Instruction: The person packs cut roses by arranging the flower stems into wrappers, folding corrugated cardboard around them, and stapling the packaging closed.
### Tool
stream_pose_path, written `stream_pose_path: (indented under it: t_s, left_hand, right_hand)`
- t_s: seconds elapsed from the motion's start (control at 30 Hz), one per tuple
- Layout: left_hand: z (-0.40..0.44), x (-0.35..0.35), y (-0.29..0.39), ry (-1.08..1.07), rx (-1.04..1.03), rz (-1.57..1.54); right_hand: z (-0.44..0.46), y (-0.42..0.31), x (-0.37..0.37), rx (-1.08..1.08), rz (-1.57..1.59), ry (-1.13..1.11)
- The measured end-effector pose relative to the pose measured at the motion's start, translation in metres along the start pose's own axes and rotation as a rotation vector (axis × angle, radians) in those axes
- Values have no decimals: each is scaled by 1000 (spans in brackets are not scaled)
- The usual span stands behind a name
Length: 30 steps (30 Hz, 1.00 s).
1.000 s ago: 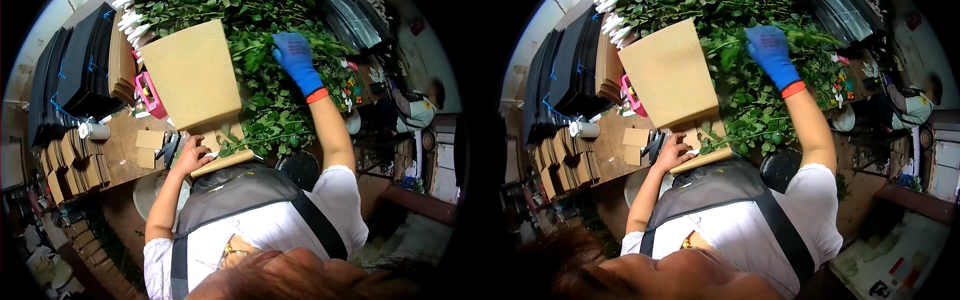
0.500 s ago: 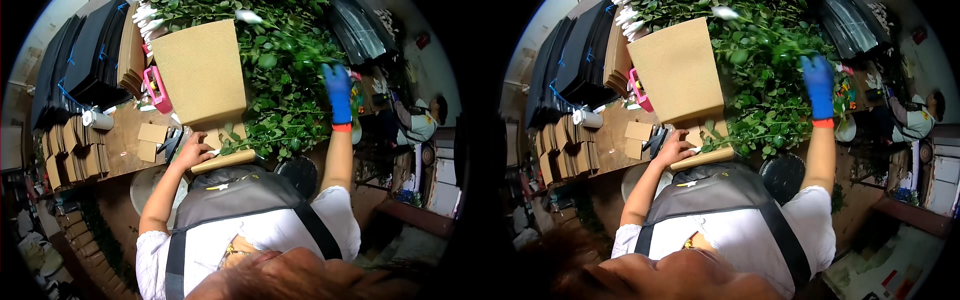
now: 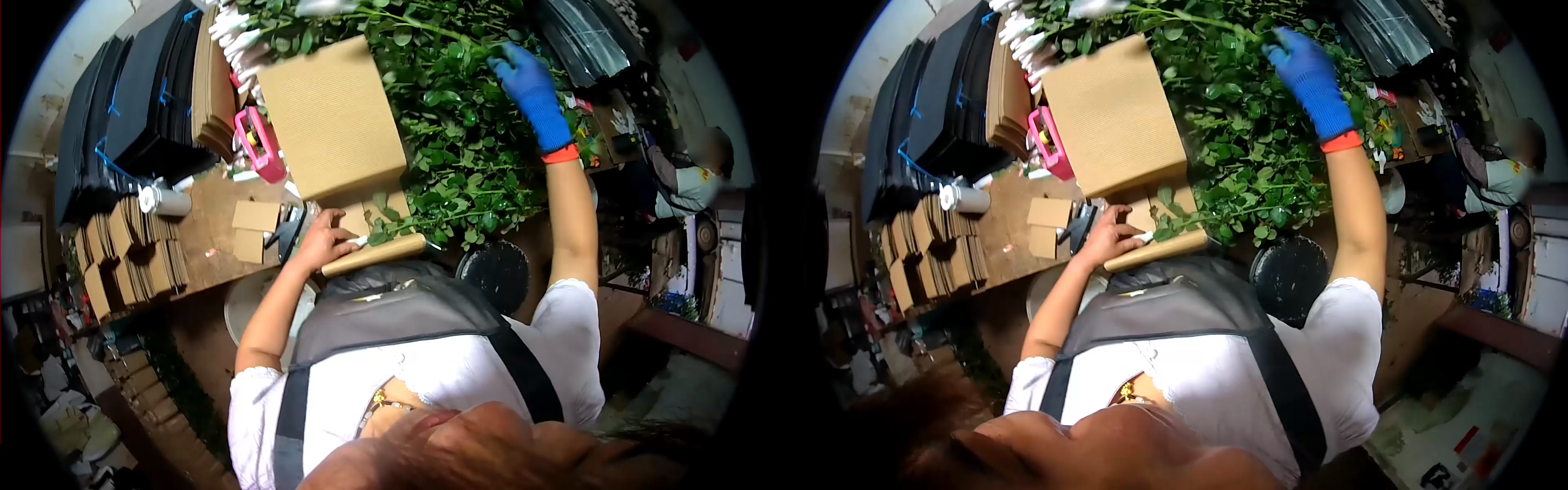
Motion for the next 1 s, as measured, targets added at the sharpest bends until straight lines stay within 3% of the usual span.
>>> stream_pose_path:
  t_s: [0.07, 0.13, 0.23, 0.3, 0.37, 0.4, 0.43, 0.47, 0.53, 0.67, 0.77, 0.83, 0.87, 0.9, 1.0]
  left_hand:
    - [8, 3, 1, 37, -22, 14]
    - [0, -1, 2, 31, 34, -11]
    - [-2, 4, 6, 39, 16, -37]
    - [-5, -3, -9, 36, -7, -42]
    - [-5, -31, -39, 38, 35, -314]
    - [-9, -16, -26, 60, 134, -217]
    - [-9, 1, -11, 75, 232, -113]
    - [-10, -6, -20, 107, 242, -249]
    - [-11, -8, -20, 174, 171, -280]
    - [-10, -5, -13, 96, 165, -227]
    - [-8, -15, -22, 59, 105, -118]
    - [-7, -11, -16, 48, 114, -117]
    - [-7, -12, -17, 61, 99, -120]
    - [-7, -11, -16, 60, 96, -126]
    - [-5, -9, -12, 29, 104, -45]
  right_hand:
    - [-12, -34, 51, 45, 408, 246]
    - [-50, -78, 89, 330, 290, 421]
    - [-85, -79, 61, 388, 238, 110]
    - [-116, -57, 28, 40, 788, -271]
    - [-151, -39, -12, -140, 838, -561]
    - [-168, -29, -35, -263, 609, -817]
    - [-179, -21, -53, -170, 506, -845]
    - [-193, -10, -73, -76, 408, -860]
    - [-215, 3, -103, 103, 248, -786]
    - [-229, 8, -131, 74, 85, -1002]
    - [-216, 6, -127, 254, -69, -928]
    - [-170, 7, -109, 73, -230, -949]
    - [-150, 27, -110, 102, 45, -508]
    - [-116, 5, -87, 5, 196, -360]
    - [-49, 16, -100, 301, -77, 191]
Point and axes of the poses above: each hand's wrist, its own z-axis towards the middle knuckle, its own x-axis out of the back of the hand, y = z × x, the point moved 5 cm from there along z, towards the middle knuckle, and after that the axes turned 2 degrees about x, right-handed, at the moved point
